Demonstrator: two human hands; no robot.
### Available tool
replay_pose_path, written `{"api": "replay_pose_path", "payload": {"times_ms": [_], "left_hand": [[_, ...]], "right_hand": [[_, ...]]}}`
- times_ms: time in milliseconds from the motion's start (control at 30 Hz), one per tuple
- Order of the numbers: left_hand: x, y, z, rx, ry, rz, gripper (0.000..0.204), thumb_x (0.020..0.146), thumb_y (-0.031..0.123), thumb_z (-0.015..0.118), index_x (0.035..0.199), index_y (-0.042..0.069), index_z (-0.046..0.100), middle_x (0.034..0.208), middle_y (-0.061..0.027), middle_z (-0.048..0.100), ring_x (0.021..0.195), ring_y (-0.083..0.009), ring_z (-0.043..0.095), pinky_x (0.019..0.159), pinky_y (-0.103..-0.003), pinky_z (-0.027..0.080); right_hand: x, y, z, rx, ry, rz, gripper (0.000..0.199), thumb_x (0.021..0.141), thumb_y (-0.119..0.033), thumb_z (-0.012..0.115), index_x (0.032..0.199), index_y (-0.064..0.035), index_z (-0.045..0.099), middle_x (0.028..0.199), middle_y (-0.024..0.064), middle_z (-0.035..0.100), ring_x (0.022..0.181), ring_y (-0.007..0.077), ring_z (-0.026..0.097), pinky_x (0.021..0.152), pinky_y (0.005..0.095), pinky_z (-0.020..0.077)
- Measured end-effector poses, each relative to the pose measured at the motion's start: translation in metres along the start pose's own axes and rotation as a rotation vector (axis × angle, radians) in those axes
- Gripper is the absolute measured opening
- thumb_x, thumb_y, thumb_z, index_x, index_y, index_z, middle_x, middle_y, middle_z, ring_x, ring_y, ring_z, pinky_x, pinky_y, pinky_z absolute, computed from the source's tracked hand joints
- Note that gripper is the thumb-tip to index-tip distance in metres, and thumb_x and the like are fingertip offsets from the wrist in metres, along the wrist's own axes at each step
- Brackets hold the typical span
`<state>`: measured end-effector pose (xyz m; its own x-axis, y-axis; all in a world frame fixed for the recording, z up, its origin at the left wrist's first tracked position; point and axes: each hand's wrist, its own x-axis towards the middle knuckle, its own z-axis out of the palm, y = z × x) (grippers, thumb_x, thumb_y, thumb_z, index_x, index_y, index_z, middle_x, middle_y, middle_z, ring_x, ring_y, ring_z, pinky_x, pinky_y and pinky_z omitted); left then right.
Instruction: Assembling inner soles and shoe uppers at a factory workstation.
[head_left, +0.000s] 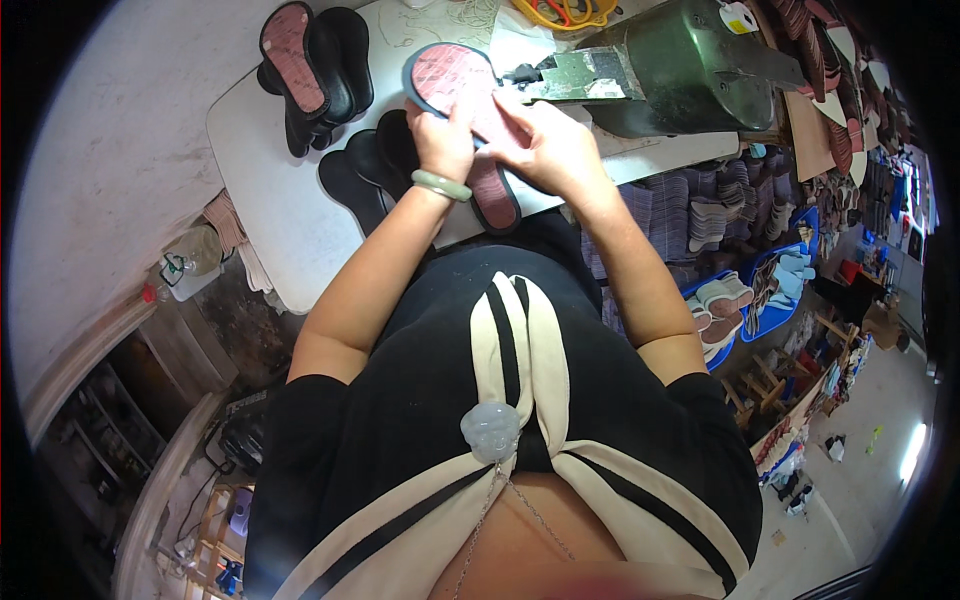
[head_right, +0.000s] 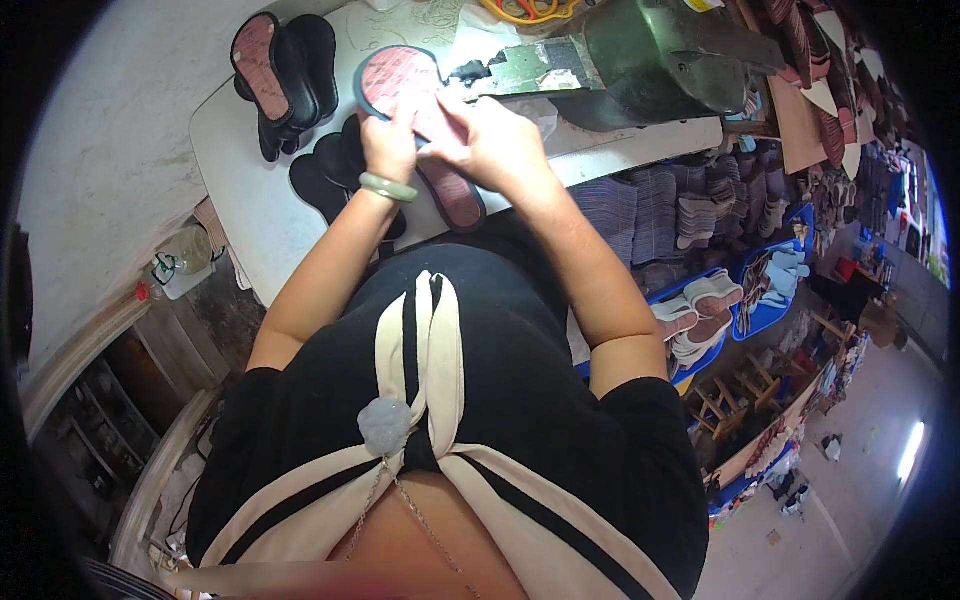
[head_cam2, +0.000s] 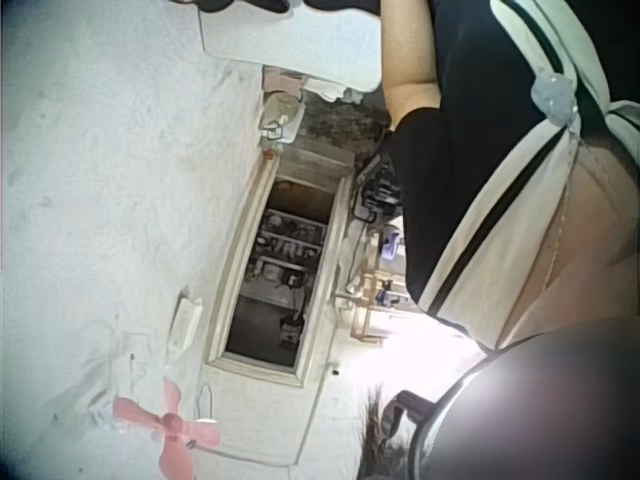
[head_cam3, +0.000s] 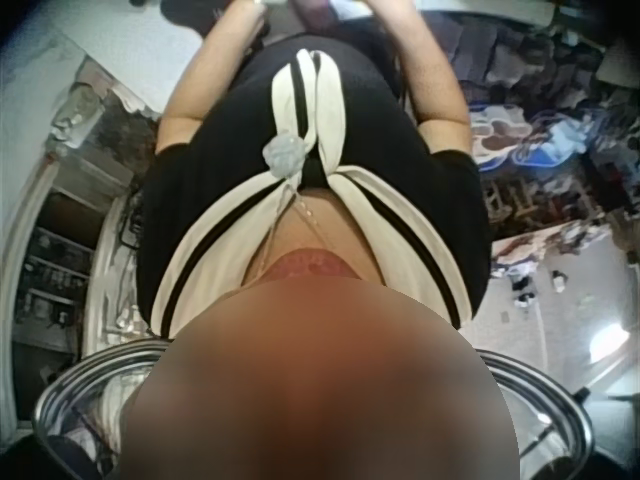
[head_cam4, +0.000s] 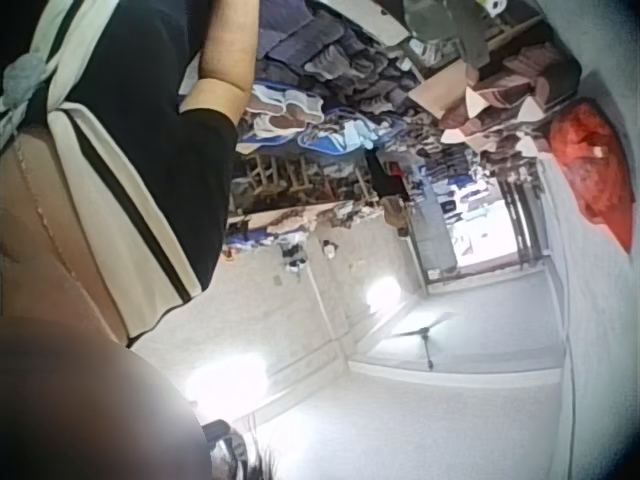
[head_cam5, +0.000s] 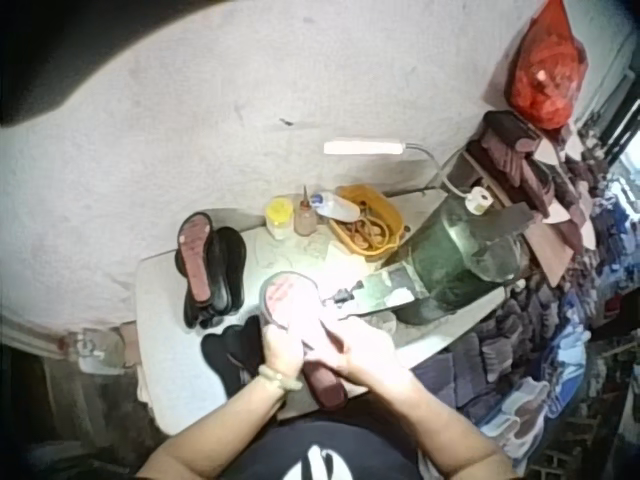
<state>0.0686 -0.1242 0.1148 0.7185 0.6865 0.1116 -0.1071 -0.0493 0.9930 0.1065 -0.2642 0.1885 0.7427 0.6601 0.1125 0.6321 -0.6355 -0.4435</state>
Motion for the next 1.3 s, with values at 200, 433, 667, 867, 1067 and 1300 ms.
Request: {"api": "replay_pose_path", "payload": {"times_ms": [200, 433, 667, 867, 1067, 1300], "left_hand": [[0.023, -0.034, 0.025, 0.08, 0.019, -0.244, 0.035, 0.08, 0.022, 0.062, 0.107, -0.001, 0.058, 0.099, -0.0229, 0.061, 0.091, -0.0346, 0.06, 0.082, -0.039, 0.047], [0.062, -0.02, 0.014, 0.48, -0.104, -0.065, 0.046, 0.085, 0.033, 0.059, 0.109, -0.006, 0.055, 0.117, -0.0236, 0.054, 0.106, -0.031, 0.054, 0.09, -0.037, 0.042], [0.13, 0.016, 0.01, 0.834, -1.016, 0.977, 0.063, 0.075, 0.053, 0.061, 0.113, 0.004, 0.056, 0.118, -0.0144, 0.053, 0.117, -0.03, 0.042, 0.107, -0.046, 0.021], [0.151, 0.061, 0.032, 1.065, -1.492, 0.788, 0.037, 0.08, 0.045, 0.06, 0.103, 0.016, 0.065, 0.094, -0.0074, 0.065, 0.103, -0.0245, 0.054, 0.092, -0.04, 0.037], [0.144, 0.059, 0.016, 1.109, -1.481, 0.434, 0.033, 0.084, 0.039, 0.058, 0.109, 0.017, 0.062, 0.092, -0.0113, 0.065, 0.091, -0.0301, 0.06, 0.083, -0.043, 0.045], [0.112, 0.056, -0.002, 1.084, -1.24, 0.381, 0.039, 0.089, 0.04, 0.051, 0.123, 0.022, 0.054, 0.102, -0.0167, 0.064, 0.095, -0.0349, 0.06, 0.083, -0.042, 0.046]], "right_hand": [[-0.021, 0.047, 0.008, 1.198, 0.093, 0.428, 0.045, 0.085, -0.027, 0.062, 0.117, 0.0038, 0.054, 0.097, 0.0111, 0.065, 0.083, 0.0219, 0.065, 0.073, 0.0324, 0.0517], [-0.027, 0.008, 0.019, 1.645, -0.226, 0.777, 0.031, 0.091, -0.024, 0.053, 0.107, 0.0031, 0.055, 0.089, 0.0098, 0.063, 0.066, 0.0116, 0.055, 0.056, 0.0253, 0.0437], [0.0, 0.0, 0.041, 1.636, -0.163, 0.778, 0.027, 0.091, -0.021, 0.054, 0.103, 0.0025, 0.056, 0.085, 0.0088, 0.064, 0.062, 0.0081, 0.052, 0.051, 0.0199, 0.0403], [0.017, -0.001, 0.047, 1.596, -0.102, 0.817, 0.025, 0.093, -0.022, 0.052, 0.098, 0.0014, 0.058, 0.073, 0.0038, 0.061, 0.049, 0.0057, 0.045, 0.04, 0.018, 0.034], [0.02, 0.0, 0.042, 1.446, -0.114, 0.803, 0.029, 0.091, -0.026, 0.055, 0.081, -0.0003, 0.063, 0.058, 0.0, 0.054, 0.044, 0.0057, 0.042, 0.04, 0.0178, 0.03], [0.015, 0.024, 0.033, 1.278, -0.127, 0.672, 0.028, 0.088, -0.025, 0.059, 0.077, -0.0004, 0.065, 0.058, 0.0, 0.056, 0.045, 0.0051, 0.045, 0.042, 0.018, 0.0342]]}}
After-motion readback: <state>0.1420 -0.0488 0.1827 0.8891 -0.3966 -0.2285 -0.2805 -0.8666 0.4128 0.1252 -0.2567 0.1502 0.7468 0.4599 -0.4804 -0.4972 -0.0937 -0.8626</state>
